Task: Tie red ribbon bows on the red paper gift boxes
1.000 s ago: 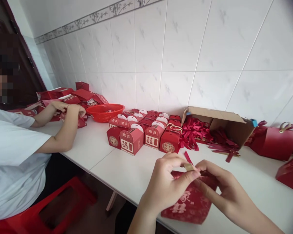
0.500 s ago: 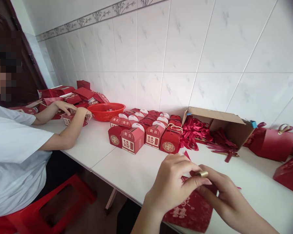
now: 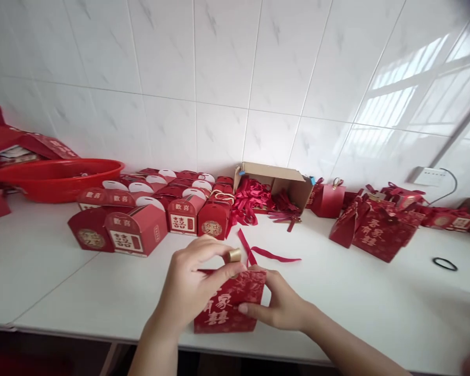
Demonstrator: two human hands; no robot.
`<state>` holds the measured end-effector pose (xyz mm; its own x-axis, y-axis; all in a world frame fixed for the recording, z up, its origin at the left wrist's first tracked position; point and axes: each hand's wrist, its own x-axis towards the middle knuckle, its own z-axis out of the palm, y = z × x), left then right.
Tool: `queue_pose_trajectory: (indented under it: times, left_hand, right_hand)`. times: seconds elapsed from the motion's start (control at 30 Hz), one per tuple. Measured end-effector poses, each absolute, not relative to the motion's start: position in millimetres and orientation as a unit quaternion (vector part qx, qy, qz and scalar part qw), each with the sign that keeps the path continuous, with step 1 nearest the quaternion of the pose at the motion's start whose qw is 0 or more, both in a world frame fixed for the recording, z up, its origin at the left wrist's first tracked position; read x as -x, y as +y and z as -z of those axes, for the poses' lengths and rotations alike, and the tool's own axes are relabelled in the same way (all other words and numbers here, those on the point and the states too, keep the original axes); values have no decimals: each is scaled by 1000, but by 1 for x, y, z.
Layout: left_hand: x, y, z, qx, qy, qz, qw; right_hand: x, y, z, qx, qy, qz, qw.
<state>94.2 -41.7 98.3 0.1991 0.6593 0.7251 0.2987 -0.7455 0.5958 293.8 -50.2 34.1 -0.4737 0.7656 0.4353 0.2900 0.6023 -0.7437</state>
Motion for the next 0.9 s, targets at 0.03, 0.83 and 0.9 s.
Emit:
queue_pose_trajectory:
  times: [0.03, 0.83, 0.9]
  left_hand:
    - [-96, -42, -98, -738, 323, -568, 168]
    - [-90, -41, -101, -581, 467, -628, 224]
    - [-88, -40, -100, -581, 482, -620, 215]
  right_hand:
    - [-297, -48, -38, 328, -798, -302, 405]
    - [-484, 58, 14, 800, -383, 35, 460]
    - [-484, 60, 18, 816, -417, 1, 400]
